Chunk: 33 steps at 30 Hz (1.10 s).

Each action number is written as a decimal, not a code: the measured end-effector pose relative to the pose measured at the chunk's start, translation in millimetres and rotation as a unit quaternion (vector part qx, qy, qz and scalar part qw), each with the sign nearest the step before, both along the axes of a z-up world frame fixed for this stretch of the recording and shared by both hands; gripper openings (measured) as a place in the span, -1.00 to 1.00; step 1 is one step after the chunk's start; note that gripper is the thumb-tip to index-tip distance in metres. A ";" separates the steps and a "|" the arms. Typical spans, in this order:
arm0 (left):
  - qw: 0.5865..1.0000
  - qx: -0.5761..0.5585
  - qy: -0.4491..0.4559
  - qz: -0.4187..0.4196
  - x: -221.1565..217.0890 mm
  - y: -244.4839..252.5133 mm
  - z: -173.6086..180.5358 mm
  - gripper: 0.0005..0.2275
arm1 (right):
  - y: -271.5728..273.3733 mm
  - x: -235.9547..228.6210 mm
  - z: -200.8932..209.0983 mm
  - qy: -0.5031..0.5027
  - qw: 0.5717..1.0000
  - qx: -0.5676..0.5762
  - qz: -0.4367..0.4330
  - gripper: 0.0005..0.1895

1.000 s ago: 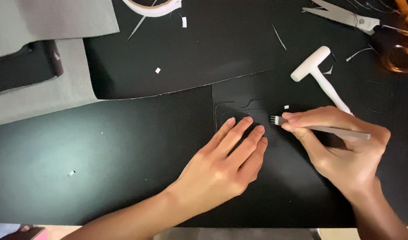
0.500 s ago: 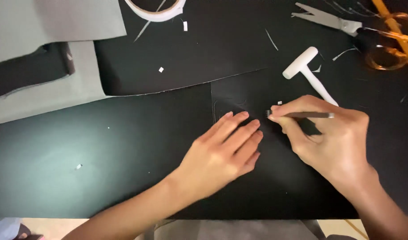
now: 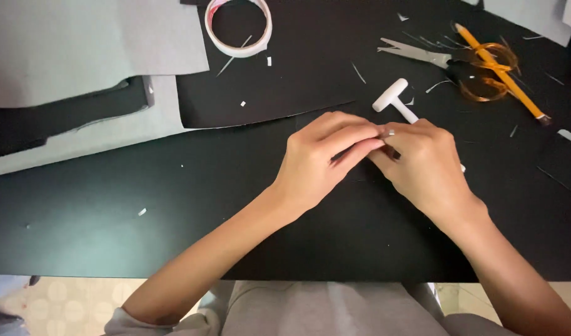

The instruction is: Punching stitching holes in leather using a prong punch and mallet, followed by hand-stitching the pieces together.

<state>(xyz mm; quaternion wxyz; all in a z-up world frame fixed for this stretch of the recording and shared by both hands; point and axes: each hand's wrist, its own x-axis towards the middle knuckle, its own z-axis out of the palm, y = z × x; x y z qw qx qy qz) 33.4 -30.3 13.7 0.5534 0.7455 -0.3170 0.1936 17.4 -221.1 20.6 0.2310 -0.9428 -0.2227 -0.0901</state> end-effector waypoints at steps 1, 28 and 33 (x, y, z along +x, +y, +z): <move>1.000 -0.003 -0.003 0.015 -1.4 -2.3 -4.3 -0.91 | -0.6 -0.6 -2.2 0.007 1.000 -0.004 -0.018 -0.82; 0.999 -0.009 -0.016 -0.049 5.6 8.4 -7.0 -0.89 | -61.6 -89.9 79.3 0.078 0.964 -0.040 -0.251 -0.72; 0.999 -0.006 -0.021 -0.039 5.2 7.9 -8.2 -0.86 | -51.8 -92.7 58.1 0.042 0.983 -0.045 -0.171 -0.82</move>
